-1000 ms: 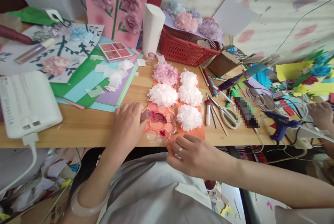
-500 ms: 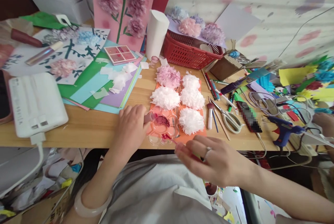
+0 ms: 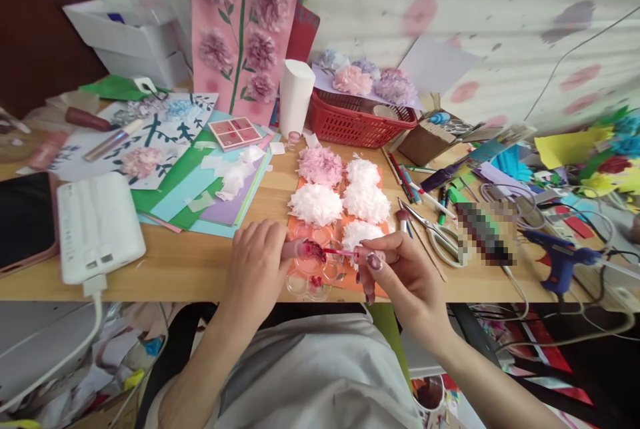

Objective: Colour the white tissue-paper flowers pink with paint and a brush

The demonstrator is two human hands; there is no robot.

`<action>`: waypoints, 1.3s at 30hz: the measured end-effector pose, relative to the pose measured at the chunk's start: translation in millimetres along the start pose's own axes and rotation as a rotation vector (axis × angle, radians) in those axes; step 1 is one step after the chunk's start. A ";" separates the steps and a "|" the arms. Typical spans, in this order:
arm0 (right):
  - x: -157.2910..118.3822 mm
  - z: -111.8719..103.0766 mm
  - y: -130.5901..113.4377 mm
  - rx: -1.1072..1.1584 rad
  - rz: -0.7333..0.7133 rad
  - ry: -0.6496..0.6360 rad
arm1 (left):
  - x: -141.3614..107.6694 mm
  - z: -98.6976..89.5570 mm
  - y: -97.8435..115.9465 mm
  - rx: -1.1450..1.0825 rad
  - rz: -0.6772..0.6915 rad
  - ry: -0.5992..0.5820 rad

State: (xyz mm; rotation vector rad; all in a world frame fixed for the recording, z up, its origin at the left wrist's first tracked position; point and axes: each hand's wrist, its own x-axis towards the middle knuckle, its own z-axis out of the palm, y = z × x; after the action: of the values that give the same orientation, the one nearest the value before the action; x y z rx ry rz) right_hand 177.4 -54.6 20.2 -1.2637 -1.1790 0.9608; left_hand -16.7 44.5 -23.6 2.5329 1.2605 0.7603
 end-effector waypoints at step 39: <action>39.8 -1.0 -29.8 -0.452 -0.113 -0.558 | 29.4 -50.0 40.8 0.124 -0.038 -0.355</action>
State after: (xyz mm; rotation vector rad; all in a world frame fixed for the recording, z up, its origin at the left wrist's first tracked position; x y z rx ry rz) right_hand 182.8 -18.9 54.3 -1.2917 -1.9680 1.0303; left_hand -1.0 40.8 45.5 2.5789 1.2597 0.2134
